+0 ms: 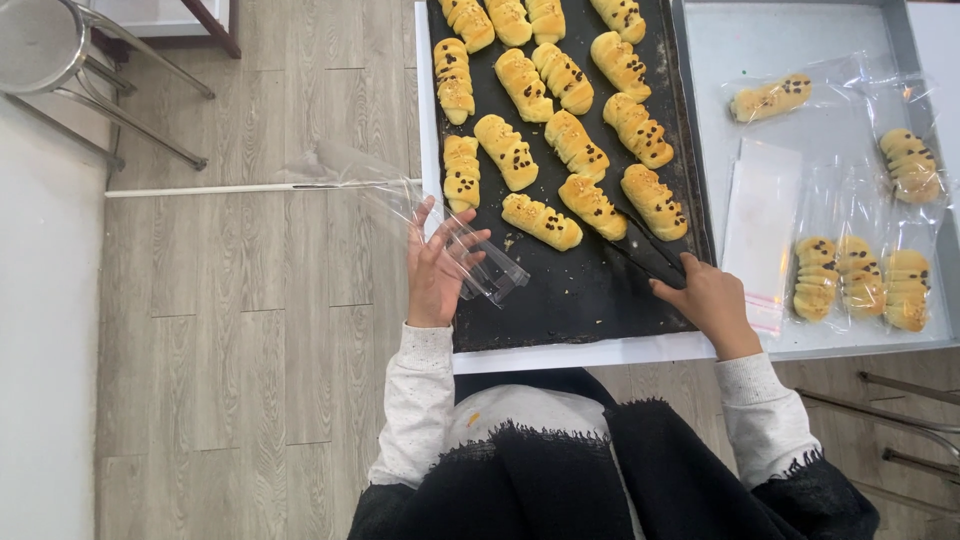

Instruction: The person picks up bread rolls with tongs from a black tray and inserts them into plastic bags, then places the bagged rolls onto a silver tray.

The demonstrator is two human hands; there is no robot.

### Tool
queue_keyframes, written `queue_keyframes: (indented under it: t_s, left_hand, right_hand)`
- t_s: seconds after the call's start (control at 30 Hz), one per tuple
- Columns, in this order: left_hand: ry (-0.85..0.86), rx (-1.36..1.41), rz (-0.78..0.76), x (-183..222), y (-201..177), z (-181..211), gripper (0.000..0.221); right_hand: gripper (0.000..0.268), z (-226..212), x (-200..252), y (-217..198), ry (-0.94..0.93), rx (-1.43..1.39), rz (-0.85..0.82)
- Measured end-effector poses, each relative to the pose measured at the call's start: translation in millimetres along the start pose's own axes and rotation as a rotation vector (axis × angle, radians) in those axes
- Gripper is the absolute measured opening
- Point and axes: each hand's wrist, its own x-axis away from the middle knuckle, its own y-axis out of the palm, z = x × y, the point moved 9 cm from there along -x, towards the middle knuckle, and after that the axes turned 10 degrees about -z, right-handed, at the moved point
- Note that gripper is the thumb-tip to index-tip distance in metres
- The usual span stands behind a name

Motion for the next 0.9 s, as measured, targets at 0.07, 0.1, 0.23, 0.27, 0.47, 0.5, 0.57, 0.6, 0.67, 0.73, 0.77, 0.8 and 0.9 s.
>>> queue_keyframes:
  t_s: [0.07, 0.1, 0.23, 0.27, 0.47, 0.5, 0.57, 0.6, 0.67, 0.73, 0.77, 0.8, 0.9]
  left_hand:
    - [0.010, 0.015, -0.002, 0.1, -1.6, 0.2, 0.081]
    - [0.012, 0.015, -0.003, 0.6, -2.3, 0.4, 0.081]
    - [0.016, -0.003, -0.003, -0.1, -5.2, -0.8, 0.081]
    - [0.017, 0.005, -0.003, 0.5, -6.2, -1.9, 0.082]
    - [0.003, 0.016, -0.008, 0.9, -0.3, -0.2, 0.082]
    - [0.004, 0.017, -0.008, 0.4, -1.3, -1.0, 0.082]
    - [0.015, 0.022, -0.007, 1.5, -3.7, -1.2, 0.082]
    - [0.015, 0.023, -0.007, 2.3, -3.1, -1.7, 0.082]
    - [0.006, 0.027, 0.004, 4.0, -3.7, -1.5, 0.083]
    - [0.018, 0.038, 0.003, 3.0, -5.1, 0.1, 0.083]
    - [0.025, 0.050, 0.001, 3.2, -5.4, -0.1, 0.083]
    - [0.024, 0.050, 0.000, 3.7, -4.8, 0.0, 0.083]
    - [0.027, 0.044, 0.002, 4.0, -4.8, 1.5, 0.081]
  right_hand:
    - [0.080, 1.0, 0.6, -0.6, 0.010, -0.035, -0.013]
    - [0.080, 1.5, 2.4, -0.3, 0.010, -0.034, -0.011]
    - [0.083, 7.7, 2.0, 4.6, 0.025, -0.013, -0.024]
    - [0.081, 8.8, 2.1, 8.2, 0.020, 0.010, -0.023]
    - [0.081, 8.0, 0.6, -5.8, 0.021, -0.013, -0.041]
    - [0.081, 6.5, 0.4, -8.2, 0.021, -0.012, -0.040]
    - [0.082, 2.9, 2.3, -9.3, 0.022, -0.028, -0.057]
    - [0.082, 4.1, 2.6, -9.6, 0.022, -0.028, -0.056]
    - [0.082, 4.1, 1.8, -10.9, 0.020, 0.002, -0.060]
    - [0.082, 6.5, -1.5, -8.9, 0.021, 0.001, -0.064]
    - [0.081, 9.1, -2.1, -6.7, 0.027, 0.000, -0.069]
    - [0.081, 8.9, -2.1, -5.2, 0.029, -0.001, -0.069]
    - [0.085, 8.8, -1.1, -2.1, 0.035, -0.024, -0.080]
